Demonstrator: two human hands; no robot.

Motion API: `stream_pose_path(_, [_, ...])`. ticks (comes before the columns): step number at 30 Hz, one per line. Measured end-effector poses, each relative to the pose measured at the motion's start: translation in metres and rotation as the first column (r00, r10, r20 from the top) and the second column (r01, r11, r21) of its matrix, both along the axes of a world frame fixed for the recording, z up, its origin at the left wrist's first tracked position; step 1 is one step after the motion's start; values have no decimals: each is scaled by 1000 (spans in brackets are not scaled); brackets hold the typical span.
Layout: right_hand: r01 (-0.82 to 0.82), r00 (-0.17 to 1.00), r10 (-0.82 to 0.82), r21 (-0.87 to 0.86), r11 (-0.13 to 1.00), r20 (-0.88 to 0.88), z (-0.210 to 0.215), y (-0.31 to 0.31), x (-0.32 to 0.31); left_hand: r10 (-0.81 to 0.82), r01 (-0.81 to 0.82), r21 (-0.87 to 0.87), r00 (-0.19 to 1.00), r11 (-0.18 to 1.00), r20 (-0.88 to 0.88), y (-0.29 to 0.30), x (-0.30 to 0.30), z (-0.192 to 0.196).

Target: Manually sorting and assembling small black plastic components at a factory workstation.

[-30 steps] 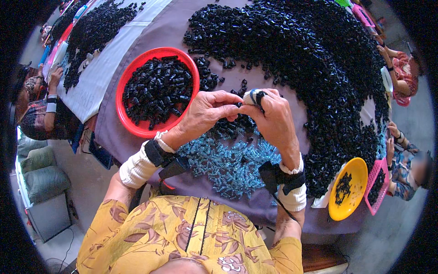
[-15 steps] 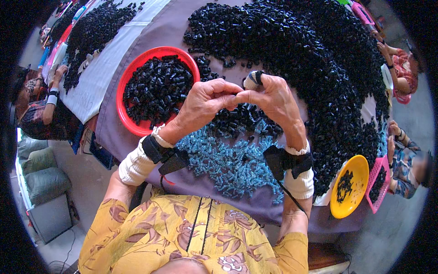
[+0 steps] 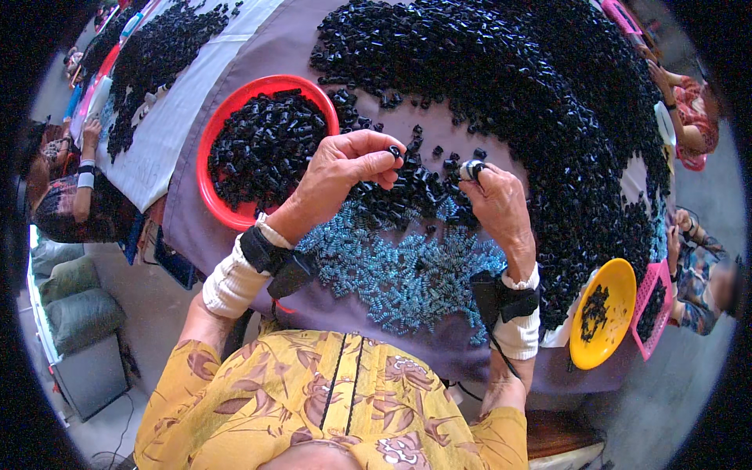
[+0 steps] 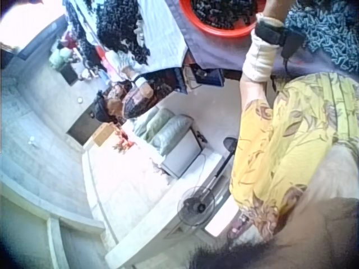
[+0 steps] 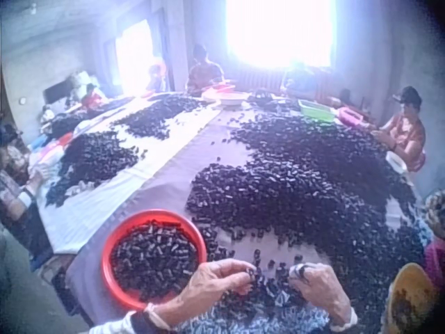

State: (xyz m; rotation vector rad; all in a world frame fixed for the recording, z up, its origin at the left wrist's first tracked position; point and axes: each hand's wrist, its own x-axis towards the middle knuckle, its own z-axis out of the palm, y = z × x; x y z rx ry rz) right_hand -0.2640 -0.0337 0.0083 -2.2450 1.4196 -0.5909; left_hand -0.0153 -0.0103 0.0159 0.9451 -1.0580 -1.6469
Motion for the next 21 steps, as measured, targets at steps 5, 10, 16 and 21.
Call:
stream_pose_path(5, [8,996,-15,-82,997,-87,-1,-3,8,-131,137,74,988,988,-75,8,-16,-11])
stream_pose_path(10, [-57,988,41,-104,993,-152,-3,-6,17,-258,261,75,965,962,-52,7,-33,-36])
stream_pose_path(16, [-17,982,-11,-147,989,-189,-9,-23,27,-152,149,66,987,987,50,-1,-21,-35])
stream_pose_path(21, [-202,911,71,-290,936,-406,-27,-39,38,-119,119,83,993,989,-9,0,-12,-26])
